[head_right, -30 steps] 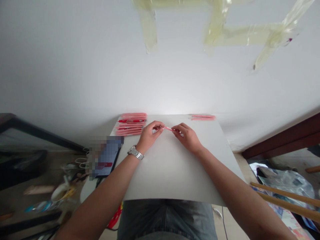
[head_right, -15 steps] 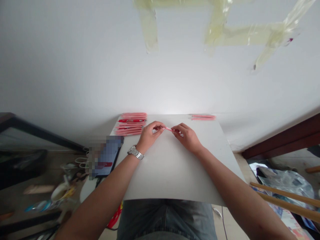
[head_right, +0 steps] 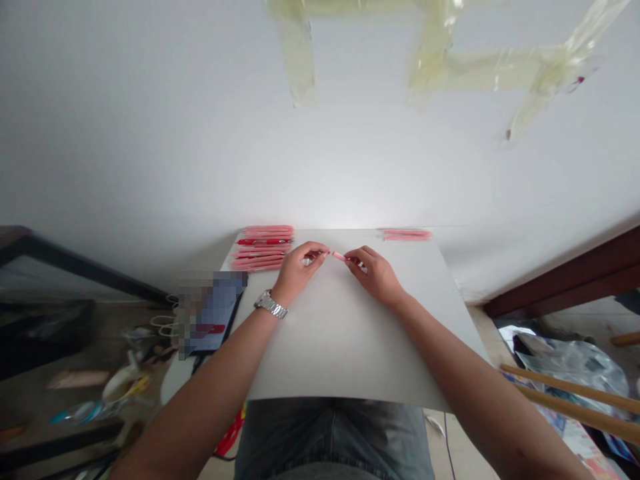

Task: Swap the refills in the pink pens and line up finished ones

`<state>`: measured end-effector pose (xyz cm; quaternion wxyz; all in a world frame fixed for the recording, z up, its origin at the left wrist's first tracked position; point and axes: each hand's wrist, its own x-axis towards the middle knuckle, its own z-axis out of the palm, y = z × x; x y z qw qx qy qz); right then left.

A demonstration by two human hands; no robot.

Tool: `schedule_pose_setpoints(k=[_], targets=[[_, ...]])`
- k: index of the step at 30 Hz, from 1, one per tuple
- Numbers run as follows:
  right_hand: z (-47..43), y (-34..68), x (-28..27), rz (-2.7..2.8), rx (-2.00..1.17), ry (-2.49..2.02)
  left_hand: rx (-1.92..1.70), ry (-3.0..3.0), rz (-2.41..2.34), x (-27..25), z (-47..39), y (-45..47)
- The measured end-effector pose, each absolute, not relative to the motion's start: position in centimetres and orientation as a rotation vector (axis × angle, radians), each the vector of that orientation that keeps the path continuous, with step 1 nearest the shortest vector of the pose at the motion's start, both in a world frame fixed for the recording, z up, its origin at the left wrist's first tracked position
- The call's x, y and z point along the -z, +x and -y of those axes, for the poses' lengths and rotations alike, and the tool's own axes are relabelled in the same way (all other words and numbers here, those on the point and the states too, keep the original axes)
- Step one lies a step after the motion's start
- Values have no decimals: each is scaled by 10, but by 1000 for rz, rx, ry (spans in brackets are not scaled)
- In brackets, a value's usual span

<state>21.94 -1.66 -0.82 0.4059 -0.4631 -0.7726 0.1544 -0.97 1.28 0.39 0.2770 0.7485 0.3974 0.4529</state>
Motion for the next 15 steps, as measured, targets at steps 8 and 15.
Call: schedule_pose_setpoints(k=[8,15], targets=[[16,219,10,1842,-431,-1235,-1248,2142,-1304,-4,-18,-20],[14,220,13,1761,-486,-1287,-1181,2242,-1501,0,-20,-26]])
